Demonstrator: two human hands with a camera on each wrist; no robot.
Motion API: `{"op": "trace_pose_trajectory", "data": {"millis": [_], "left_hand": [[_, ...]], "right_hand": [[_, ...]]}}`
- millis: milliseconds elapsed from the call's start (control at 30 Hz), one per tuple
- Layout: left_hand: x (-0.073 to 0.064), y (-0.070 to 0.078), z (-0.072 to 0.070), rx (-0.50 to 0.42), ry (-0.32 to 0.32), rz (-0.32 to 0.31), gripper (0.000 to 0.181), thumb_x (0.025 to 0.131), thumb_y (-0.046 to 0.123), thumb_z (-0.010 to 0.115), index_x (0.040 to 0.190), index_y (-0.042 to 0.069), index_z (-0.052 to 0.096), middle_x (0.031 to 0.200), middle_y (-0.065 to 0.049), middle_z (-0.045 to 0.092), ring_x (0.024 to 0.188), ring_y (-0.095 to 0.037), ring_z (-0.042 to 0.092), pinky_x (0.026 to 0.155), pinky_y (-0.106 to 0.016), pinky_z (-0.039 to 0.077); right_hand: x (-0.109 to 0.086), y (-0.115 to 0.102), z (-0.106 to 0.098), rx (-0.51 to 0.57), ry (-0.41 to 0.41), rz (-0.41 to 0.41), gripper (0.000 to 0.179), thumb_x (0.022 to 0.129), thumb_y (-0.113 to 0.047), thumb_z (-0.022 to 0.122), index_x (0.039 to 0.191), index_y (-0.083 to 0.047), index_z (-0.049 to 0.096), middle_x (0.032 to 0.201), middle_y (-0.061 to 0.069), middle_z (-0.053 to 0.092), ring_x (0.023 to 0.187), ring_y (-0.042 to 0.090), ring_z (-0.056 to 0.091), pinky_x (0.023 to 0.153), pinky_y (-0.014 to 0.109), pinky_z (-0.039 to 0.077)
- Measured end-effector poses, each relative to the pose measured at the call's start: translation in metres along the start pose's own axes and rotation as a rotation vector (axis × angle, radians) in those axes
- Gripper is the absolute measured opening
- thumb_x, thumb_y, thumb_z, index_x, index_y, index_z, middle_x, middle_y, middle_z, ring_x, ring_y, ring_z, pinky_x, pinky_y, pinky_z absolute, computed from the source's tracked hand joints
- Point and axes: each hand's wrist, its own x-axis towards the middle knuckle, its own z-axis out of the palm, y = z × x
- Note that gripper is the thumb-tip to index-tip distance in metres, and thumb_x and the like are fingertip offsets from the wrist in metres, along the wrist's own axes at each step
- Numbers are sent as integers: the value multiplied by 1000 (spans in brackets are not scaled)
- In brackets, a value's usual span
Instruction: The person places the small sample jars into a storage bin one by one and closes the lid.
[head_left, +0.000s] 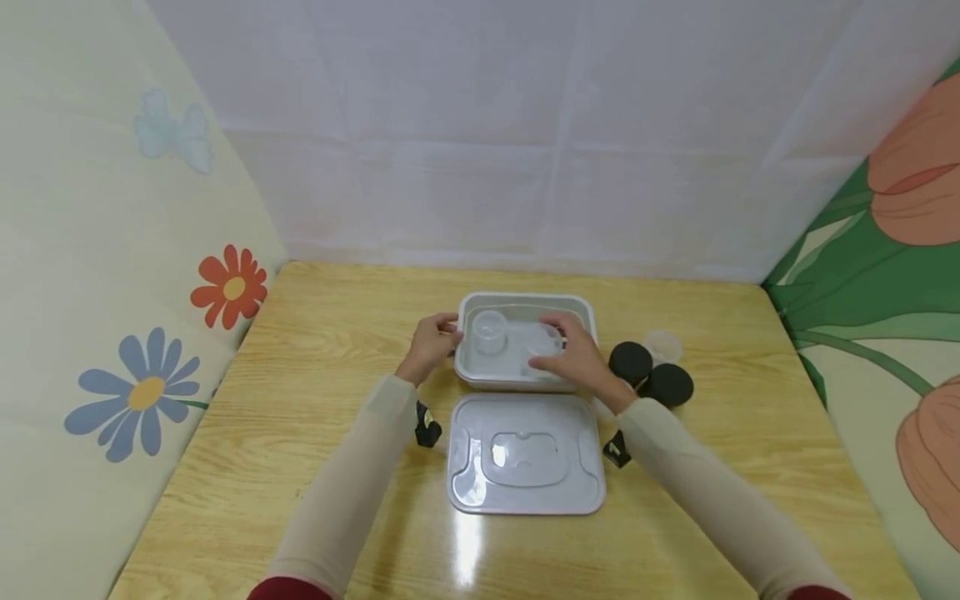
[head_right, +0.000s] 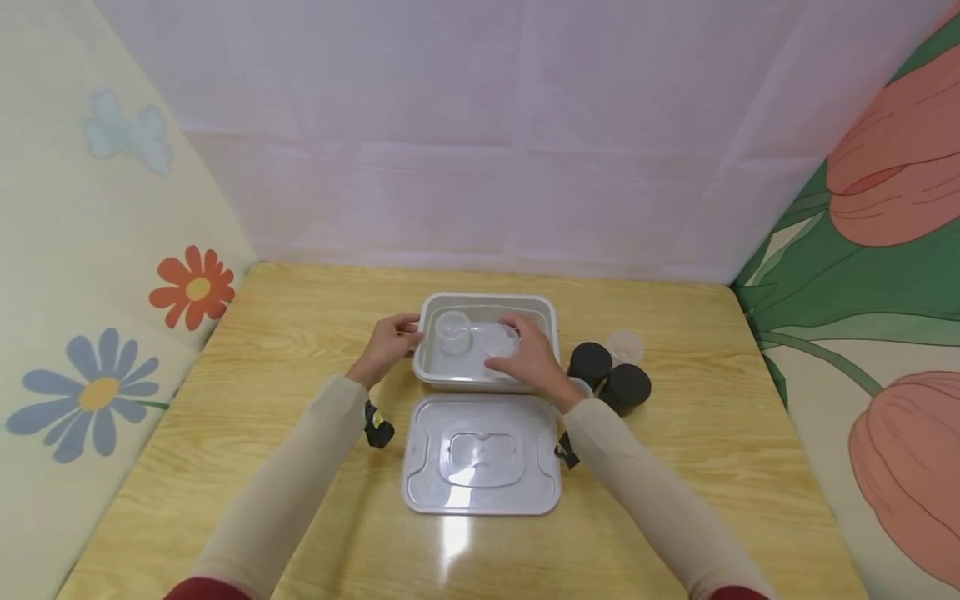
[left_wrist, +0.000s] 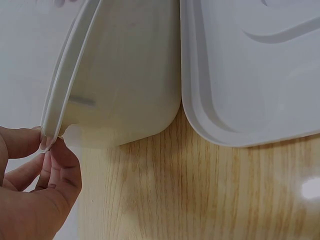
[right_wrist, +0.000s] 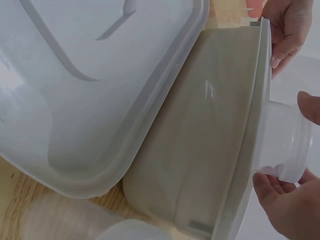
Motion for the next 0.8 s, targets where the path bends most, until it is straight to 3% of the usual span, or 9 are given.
{"op": "trace_pose_trajectory", "data": {"millis": [233, 600, 800], "left_hand": [[1, -3, 0, -6, 10, 7, 43, 89, -3, 54, 132, -5, 51, 100, -13, 52, 76, -13, 54, 67, -21, 57], [0, -1, 1, -6, 13, 5, 43, 89, -3, 55, 132, -5, 51, 100, -13, 52, 77, -13, 53, 63, -18, 55], [1, -1, 1, -2, 10, 12, 42, 90, -3, 54, 131, -6, 51, 97, -12, 52, 73, -11, 52, 59, -16, 52]], "right_hand": [[6, -3, 11, -39, -20, 30, 67, 77, -11, 78, 135, 1, 45, 135, 21, 48, 124, 36, 45, 104, 51, 42], [18, -6, 30, -47, -13, -31, 64, 67, -9, 81, 122, 6, 52, 124, 23, 55, 117, 36, 50, 104, 47, 41], [21, -8, 37, -28, -33, -19, 65, 66, -8, 82, 122, 7, 52, 123, 23, 55, 116, 36, 51, 104, 46, 42]]}}
